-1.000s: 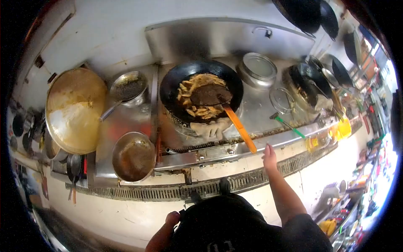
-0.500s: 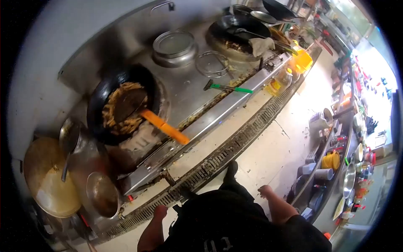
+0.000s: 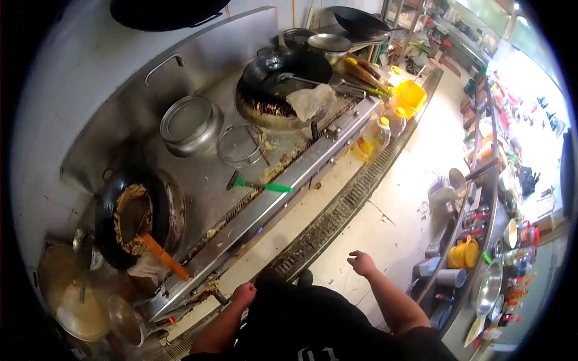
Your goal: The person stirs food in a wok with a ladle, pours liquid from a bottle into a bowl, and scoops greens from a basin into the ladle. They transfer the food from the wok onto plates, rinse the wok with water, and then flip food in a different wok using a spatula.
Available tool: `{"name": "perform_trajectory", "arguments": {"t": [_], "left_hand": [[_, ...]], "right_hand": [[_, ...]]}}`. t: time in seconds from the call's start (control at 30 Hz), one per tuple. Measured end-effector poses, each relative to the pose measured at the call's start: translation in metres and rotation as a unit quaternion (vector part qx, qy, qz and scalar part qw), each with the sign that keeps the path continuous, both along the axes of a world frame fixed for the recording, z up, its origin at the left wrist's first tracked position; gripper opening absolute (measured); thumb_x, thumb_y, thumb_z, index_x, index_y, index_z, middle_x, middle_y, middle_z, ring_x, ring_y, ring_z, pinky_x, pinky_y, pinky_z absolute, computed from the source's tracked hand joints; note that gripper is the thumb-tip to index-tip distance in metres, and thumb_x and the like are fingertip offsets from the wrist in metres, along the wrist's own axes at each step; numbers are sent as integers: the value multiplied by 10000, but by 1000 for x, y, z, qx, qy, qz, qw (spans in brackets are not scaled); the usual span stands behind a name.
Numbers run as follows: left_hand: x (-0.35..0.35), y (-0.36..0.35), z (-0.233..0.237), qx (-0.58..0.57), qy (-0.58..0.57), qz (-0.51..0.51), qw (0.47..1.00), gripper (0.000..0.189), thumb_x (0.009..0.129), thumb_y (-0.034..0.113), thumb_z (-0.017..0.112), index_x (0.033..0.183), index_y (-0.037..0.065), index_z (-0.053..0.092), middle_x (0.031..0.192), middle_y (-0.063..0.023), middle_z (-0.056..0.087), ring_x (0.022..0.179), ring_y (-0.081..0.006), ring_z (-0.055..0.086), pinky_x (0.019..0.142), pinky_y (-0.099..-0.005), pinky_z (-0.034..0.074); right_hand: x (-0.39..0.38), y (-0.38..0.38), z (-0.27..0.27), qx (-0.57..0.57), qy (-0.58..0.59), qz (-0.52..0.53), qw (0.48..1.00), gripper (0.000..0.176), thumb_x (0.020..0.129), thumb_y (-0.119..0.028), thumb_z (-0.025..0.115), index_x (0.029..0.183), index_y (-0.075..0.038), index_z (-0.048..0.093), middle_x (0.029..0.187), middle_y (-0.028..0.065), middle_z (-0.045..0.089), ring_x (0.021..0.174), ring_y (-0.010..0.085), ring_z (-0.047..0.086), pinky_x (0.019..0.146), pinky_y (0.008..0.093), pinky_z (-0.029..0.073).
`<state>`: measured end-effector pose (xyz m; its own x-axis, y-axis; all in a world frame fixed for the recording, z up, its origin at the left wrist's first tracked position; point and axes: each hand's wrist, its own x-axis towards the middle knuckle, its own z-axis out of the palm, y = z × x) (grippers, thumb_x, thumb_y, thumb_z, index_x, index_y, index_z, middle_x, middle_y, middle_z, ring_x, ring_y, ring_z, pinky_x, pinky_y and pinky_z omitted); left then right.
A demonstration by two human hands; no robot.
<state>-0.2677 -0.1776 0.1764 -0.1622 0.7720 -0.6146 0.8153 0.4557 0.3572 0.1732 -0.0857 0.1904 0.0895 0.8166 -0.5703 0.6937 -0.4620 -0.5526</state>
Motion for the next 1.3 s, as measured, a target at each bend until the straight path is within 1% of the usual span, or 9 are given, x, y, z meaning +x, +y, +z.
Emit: {"name": "perform_trajectory", "arguments": {"t": [0.13,0.37,0.4,0.63,0.83,0.93,1.03,1.13,1.3], "left_hand": [[-4,48,-38,-77,-29,6,997,204,755,240,553,820,76,656,810,-170,640,786,-347,615,726,-435,481],[-1,117,-88,-120,-9,-299,947,213,746,259,583,824,84,677,755,-163,630,755,-336,623,664,-427,481],[-26,99,-180,-160,-189,-66,966,368,866,365,537,859,9,626,764,-124,614,593,-236,548,582,-384,444],[72,217,-80,-26,-133,-175,975,328,861,285,529,1067,32,567,915,-134,604,807,-225,587,726,-364,488],[91,182,-120,-78,50,-251,964,218,811,217,540,763,36,653,755,-188,615,768,-292,624,657,-440,489],[122,137,-163,-54,107,-248,961,224,792,197,555,669,32,643,625,-155,579,630,-305,604,596,-435,482],[172,151,-169,-269,48,10,962,220,785,240,558,744,46,651,692,-158,614,700,-329,622,630,-447,483],[197,238,-130,-217,30,-26,975,219,784,241,559,747,46,652,696,-158,615,703,-330,622,633,-446,483],[236,433,-111,-117,25,-209,970,219,783,243,560,752,46,652,703,-160,618,707,-331,622,638,-445,485]], "right_hand": [[4,52,-18,64,39,24,997,373,804,-248,608,1084,-3,592,761,166,649,616,200,642,606,311,514],[24,150,20,36,-16,136,990,437,804,-341,590,1127,-47,578,817,165,662,764,307,634,717,379,499],[33,165,30,33,-38,145,988,416,805,-320,604,1120,-50,580,802,166,660,754,297,637,704,377,500],[57,313,124,152,-38,122,980,343,799,-211,622,1090,-36,580,789,167,626,705,284,615,650,357,494],[13,441,202,208,68,273,937,331,803,-210,607,1114,-103,564,918,145,622,777,308,625,675,393,502],[24,471,168,156,55,441,882,384,830,-300,547,1157,-100,522,1029,129,608,909,330,595,772,426,485],[67,488,114,116,26,552,826,389,807,-312,532,1138,-108,526,966,172,602,830,355,605,710,437,491],[120,511,135,-58,-83,569,816,406,815,-284,547,1175,-100,515,1049,180,596,954,345,583,792,436,471],[240,484,109,17,-48,283,958,397,812,-325,540,1140,-100,526,917,182,612,840,378,595,716,473,480]]}}
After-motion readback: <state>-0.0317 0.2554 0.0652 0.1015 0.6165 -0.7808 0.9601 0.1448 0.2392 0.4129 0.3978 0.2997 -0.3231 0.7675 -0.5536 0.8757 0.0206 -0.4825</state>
